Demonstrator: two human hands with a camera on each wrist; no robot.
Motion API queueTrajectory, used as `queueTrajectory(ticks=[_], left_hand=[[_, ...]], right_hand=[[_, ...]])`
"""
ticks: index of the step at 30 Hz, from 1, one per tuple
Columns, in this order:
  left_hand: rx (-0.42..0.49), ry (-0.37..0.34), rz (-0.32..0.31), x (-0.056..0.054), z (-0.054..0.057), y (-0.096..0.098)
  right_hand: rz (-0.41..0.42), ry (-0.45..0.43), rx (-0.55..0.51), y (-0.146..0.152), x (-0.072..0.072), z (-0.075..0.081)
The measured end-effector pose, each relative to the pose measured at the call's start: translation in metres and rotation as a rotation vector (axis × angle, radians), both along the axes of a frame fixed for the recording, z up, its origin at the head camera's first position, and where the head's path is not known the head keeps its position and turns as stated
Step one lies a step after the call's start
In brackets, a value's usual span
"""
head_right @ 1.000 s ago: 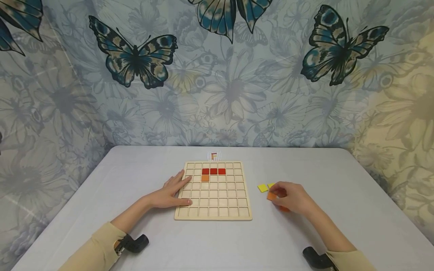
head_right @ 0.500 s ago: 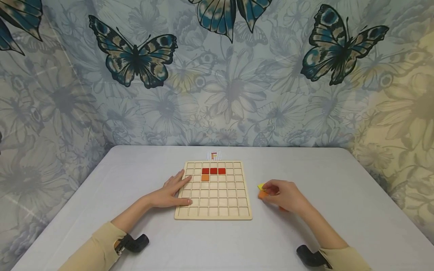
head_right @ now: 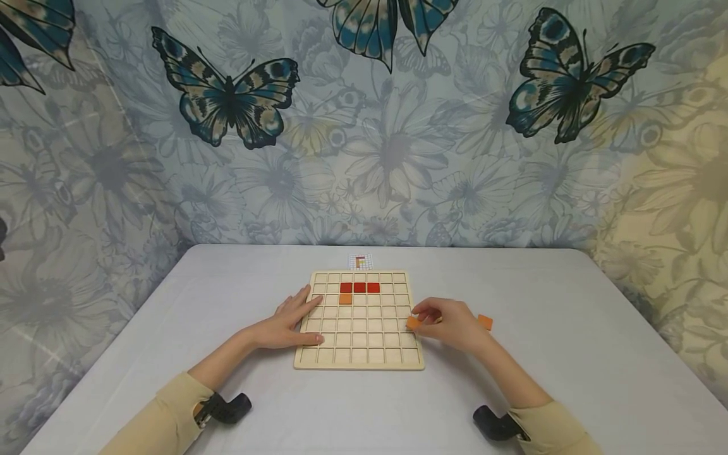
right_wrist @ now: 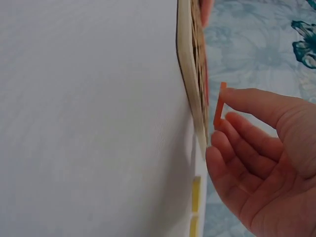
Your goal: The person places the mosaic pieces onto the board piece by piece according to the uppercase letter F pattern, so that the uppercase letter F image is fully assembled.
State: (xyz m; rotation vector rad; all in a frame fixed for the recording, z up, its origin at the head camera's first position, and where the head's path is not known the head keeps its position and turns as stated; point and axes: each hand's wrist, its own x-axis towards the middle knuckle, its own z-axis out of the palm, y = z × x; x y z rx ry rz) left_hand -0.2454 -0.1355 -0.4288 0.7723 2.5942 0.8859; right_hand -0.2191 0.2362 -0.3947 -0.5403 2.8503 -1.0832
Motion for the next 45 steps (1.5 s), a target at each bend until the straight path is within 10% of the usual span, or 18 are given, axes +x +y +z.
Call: queueTrajectory(ticks=[45], left_hand=[[-0.012,0.006,0.011,0.002,0.003,0.001]], right_hand=[[0.212,0.087,-0.008,-0.105,-0.034,-0.006]])
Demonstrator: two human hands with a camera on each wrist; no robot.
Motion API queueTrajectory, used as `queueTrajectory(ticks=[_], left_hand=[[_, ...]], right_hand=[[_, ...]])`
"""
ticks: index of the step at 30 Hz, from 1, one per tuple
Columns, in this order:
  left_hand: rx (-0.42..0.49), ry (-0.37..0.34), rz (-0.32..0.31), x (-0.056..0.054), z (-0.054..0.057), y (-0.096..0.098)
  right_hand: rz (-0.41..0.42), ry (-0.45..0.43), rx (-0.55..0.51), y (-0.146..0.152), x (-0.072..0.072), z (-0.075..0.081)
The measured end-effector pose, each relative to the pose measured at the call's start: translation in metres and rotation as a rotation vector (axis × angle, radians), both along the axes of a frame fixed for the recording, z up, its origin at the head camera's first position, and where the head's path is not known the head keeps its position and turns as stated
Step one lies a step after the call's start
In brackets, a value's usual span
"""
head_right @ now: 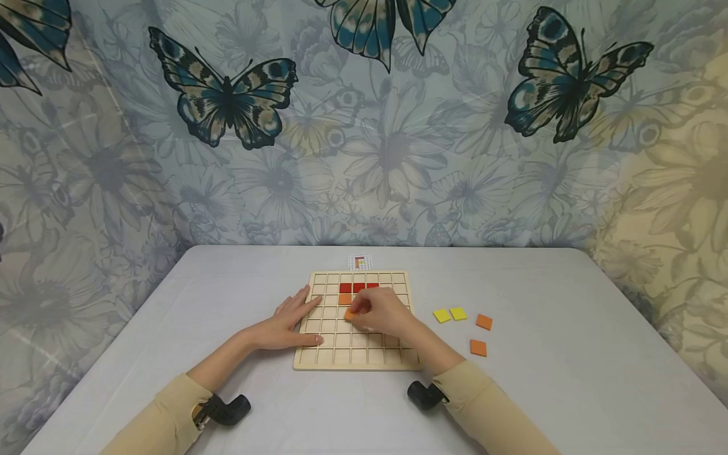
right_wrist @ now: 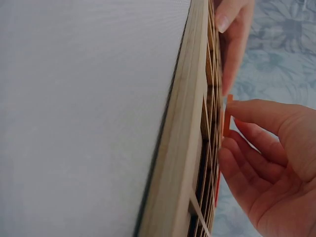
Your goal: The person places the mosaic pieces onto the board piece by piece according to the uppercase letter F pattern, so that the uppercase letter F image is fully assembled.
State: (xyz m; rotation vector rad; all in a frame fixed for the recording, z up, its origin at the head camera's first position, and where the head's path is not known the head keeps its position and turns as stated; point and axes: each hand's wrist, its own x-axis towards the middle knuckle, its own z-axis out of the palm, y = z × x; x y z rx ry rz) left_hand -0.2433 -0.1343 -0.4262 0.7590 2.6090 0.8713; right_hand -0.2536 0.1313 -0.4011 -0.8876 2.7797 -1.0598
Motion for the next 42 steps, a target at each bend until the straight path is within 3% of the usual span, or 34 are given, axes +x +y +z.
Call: queueTrajectory(ticks=[28,42], left_hand=[[0.009,-0.001,-0.012,-0.002,-0.001,0.0],[0.011,-0.007,-0.006,-0.001,-0.001,0.0]], right_hand=[[0.081,0.039,-0.036,-0.013,-0.005,-0.004],[0.013,0.013,-0.084,0.0,-0.001,-0.003]])
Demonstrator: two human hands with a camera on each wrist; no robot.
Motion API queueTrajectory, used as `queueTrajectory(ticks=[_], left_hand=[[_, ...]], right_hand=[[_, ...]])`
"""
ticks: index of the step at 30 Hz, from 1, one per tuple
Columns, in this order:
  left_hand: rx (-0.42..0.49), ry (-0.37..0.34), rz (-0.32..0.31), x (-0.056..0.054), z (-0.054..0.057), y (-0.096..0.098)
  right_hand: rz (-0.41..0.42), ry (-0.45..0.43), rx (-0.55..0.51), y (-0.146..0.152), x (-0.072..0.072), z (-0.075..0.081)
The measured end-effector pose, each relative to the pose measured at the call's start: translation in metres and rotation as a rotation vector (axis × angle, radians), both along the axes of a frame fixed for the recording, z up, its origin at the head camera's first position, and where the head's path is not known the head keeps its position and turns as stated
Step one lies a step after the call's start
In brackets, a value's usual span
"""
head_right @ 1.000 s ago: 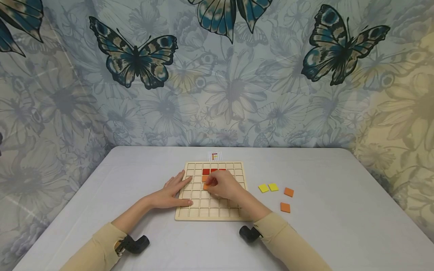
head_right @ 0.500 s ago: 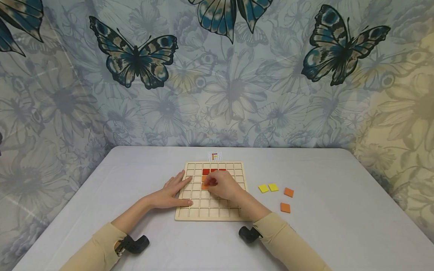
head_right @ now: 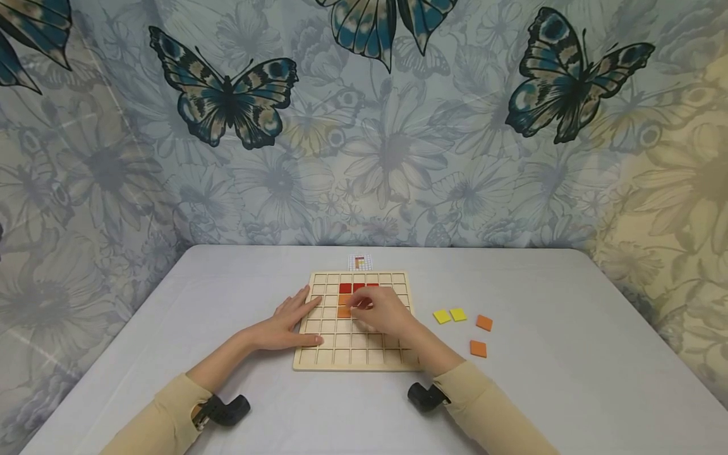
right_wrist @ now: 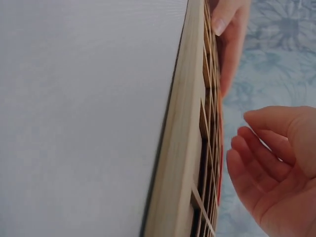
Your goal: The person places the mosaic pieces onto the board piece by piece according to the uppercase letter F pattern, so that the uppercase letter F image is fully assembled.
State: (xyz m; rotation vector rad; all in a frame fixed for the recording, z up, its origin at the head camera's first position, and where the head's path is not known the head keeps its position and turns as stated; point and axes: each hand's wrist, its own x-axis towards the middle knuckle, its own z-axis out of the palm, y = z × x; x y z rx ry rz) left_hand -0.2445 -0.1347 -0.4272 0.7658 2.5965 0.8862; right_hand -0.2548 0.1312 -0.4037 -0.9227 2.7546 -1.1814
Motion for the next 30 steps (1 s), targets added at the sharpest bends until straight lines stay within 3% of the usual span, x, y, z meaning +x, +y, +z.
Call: queueTrajectory(ticks=[14,30], left_hand=[[0.003,-0.024,0.007,0.002,0.002,0.0],[0.004,-0.009,-0.002,0.001,0.002,0.0]], right_hand=[[-0.226,-0.097,0.011,0.061,0.015,0.013],[-0.367,-0.104,0.076,0.132,0.029,0.011]])
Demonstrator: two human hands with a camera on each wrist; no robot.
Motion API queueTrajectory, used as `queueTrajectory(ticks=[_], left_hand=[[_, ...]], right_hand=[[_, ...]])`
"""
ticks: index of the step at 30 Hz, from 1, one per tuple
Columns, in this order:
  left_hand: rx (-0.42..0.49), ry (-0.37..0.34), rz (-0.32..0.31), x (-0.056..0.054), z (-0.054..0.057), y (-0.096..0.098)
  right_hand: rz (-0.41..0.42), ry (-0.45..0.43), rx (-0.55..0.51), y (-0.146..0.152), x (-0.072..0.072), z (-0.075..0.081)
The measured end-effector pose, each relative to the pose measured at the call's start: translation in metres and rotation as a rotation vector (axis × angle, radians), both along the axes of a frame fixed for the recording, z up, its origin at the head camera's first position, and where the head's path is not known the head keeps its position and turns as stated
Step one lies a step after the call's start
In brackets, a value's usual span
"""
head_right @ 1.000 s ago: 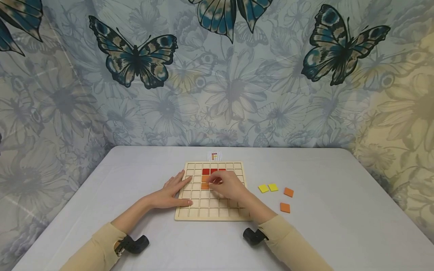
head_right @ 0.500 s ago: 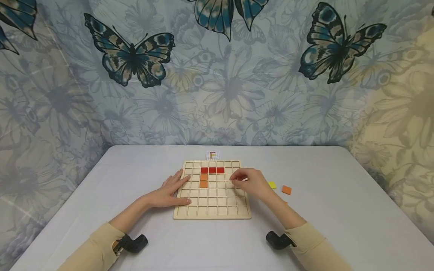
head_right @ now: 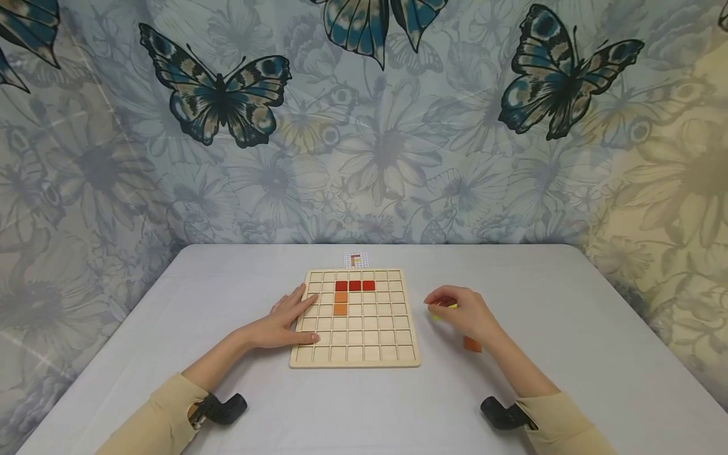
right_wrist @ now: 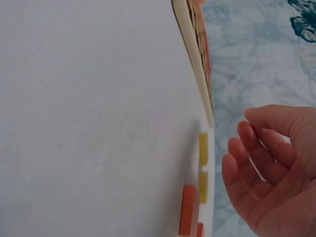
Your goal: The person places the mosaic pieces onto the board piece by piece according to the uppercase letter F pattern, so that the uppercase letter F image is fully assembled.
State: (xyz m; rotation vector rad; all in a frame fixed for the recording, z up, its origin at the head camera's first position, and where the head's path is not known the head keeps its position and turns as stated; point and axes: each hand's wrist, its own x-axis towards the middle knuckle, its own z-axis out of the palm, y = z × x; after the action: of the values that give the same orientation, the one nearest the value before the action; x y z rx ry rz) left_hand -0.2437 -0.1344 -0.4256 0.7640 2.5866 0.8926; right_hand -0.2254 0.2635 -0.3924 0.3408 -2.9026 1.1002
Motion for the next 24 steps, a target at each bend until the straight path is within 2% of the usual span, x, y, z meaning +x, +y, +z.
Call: queueTrajectory(ticks=[10,19,24], left_hand=[[-0.003,-0.011,0.004,0.0,0.001,0.0],[-0.003,-0.018,0.007,0.001,0.002,0.0],[-0.004,-0.012,0.008,0.002,0.002,0.0]], right_hand=[[-0.05,0.011,0.087,0.024,0.008,-0.002],[-0.016,0.046,0.161,0.05,0.011,-0.002],[-0.021,0.041,0.163,0.061,0.014,-0.002]])
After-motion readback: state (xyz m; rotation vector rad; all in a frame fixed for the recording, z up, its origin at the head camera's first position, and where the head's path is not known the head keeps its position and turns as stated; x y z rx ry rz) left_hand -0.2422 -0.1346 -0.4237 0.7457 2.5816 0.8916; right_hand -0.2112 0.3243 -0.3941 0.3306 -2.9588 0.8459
